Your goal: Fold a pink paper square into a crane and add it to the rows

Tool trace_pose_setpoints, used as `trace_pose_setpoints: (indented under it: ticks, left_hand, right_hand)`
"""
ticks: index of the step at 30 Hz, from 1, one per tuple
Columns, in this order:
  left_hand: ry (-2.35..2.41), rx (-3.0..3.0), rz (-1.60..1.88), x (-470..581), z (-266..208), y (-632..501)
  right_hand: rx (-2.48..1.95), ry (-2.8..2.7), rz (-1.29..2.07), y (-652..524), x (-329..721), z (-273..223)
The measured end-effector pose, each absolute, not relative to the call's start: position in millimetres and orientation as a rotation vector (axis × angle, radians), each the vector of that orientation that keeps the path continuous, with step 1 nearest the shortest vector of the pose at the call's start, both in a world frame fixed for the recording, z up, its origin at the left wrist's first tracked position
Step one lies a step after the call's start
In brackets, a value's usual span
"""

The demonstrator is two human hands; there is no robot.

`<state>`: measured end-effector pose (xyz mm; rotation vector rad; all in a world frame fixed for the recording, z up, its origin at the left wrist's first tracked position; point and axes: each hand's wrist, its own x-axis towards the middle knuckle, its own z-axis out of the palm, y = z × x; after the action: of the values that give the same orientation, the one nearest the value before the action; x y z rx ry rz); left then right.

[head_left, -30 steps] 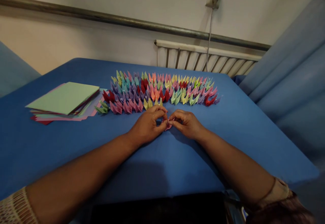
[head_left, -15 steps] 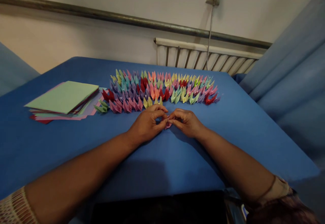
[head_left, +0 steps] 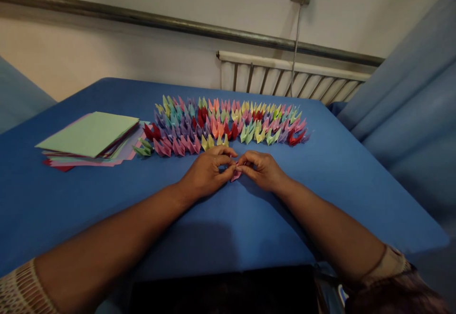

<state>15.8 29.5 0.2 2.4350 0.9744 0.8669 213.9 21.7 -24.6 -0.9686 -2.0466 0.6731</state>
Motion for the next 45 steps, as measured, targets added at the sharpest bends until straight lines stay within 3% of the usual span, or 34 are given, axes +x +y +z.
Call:
trace_pose_setpoints:
  ticks: [21,33,45]
  left_hand:
    - [0.96,2.489,0.776,16,0,27]
    - [0.961,2.442,0.768,17,-2,28]
    - [1.0,2.371,0.787,16,-6,31]
  right_hand:
    - [-0.905,-1.988,0.76,22,214,-26]
    - [-0.83,-2.097,0.619,21,215,-20]
    - [-0.944,-1.98,0.913,24,221,-24]
